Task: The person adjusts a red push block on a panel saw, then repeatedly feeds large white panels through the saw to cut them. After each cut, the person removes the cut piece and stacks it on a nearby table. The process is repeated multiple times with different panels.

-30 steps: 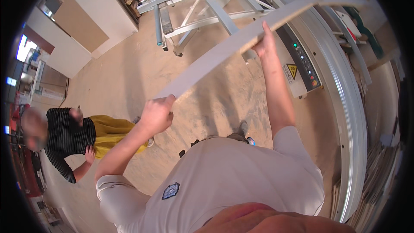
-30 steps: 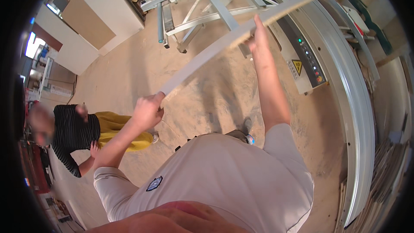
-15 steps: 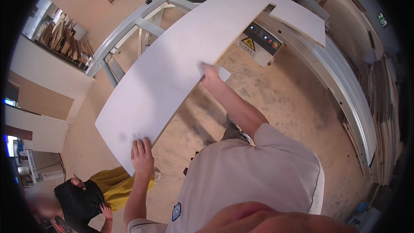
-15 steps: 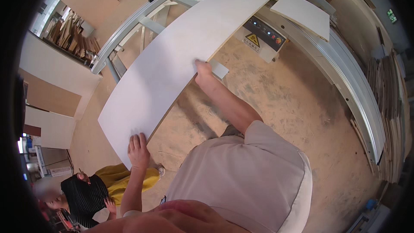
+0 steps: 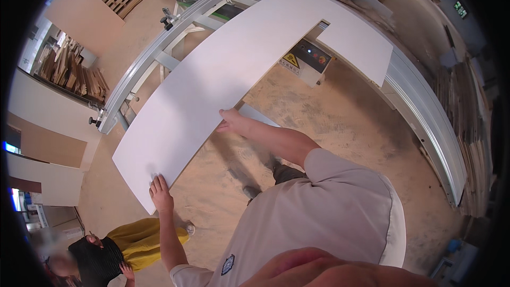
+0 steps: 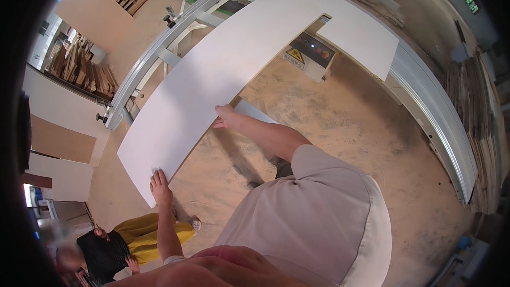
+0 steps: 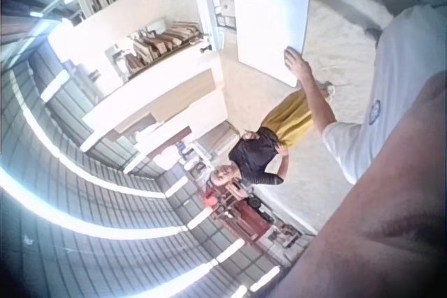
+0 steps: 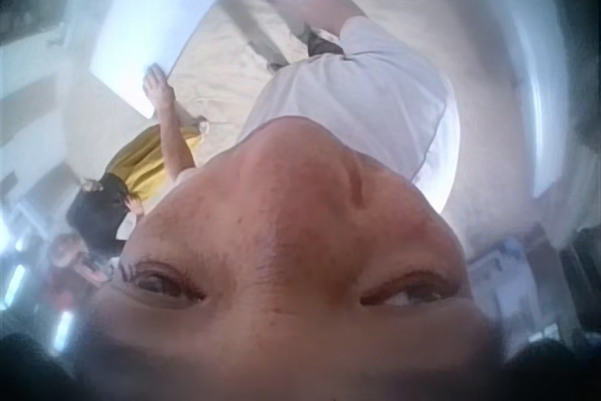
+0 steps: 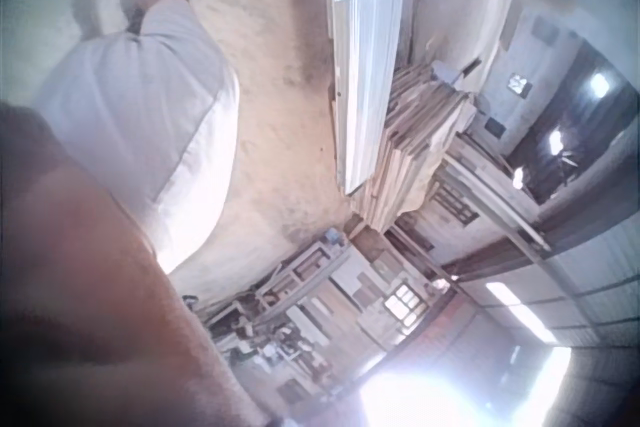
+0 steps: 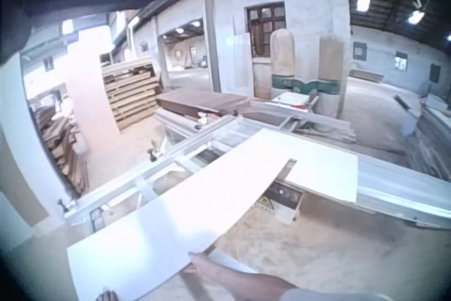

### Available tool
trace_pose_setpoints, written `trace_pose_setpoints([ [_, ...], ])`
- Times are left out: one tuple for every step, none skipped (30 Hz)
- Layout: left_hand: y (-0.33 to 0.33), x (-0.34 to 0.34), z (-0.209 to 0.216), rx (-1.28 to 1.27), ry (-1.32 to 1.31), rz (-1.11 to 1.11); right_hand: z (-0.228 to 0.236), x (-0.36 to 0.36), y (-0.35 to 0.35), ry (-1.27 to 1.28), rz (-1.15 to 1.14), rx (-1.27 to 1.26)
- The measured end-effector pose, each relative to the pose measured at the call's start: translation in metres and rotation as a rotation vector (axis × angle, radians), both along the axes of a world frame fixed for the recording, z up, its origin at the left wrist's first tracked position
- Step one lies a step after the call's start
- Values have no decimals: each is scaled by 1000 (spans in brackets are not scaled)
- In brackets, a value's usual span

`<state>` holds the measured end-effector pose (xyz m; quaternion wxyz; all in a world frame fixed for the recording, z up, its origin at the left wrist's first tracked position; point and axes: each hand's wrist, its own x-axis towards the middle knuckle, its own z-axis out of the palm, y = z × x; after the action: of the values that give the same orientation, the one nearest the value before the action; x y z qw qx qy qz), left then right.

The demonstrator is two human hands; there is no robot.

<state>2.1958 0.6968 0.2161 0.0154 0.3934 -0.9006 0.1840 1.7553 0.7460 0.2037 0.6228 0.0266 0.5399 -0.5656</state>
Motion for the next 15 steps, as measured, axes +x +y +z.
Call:
trace_pose_setpoints([
  [-1, -4, 4, 13, -22, 30, 10, -10, 8, 22, 228, -31],
  [-1, -13, 10, 67, -116, 171, 21, -23, 18, 76, 422, -52],
  [1, -23, 18, 55, -176, 201, 35, -34, 27, 140, 616, -9],
  [5, -34, 29, 96, -271, 280, 50, -50, 35, 264, 688, -119],
  [11, -52, 40, 155, -379, 385, 67, -76, 46, 417, 752, -167],
  [14, -73, 50, 172, -407, 362, 78, -99, 67, 540, 809, -296],
  [25, -95, 59, 273, -272, 323, 88, -125, 92, 574, 711, -237],
  [39, -123, 66, 364, -146, 295, 97, -160, 119, 587, 598, -358],
  [54, -151, 73, 419, 13, 223, 103, -194, 148, 592, 517, -300],
  [70, -181, 75, 476, 134, 212, 103, -224, 186, 709, 387, -230],
  [86, -214, 74, 512, 282, 164, 101, -253, 224, 786, 241, -145],
  [104, -246, 73, 564, 434, 118, 97, -283, 261, 950, 177, -1],
  [123, -278, 68, 626, 574, 83, 91, -314, 303, 1181, 172, 29],
  [136, -307, 64, 748, 738, 74, 85, -340, 343, 1320, 141, 96],
  [152, -340, 56, 874, 947, 52, 81, -369, 382, 1520, 122, 241],
])
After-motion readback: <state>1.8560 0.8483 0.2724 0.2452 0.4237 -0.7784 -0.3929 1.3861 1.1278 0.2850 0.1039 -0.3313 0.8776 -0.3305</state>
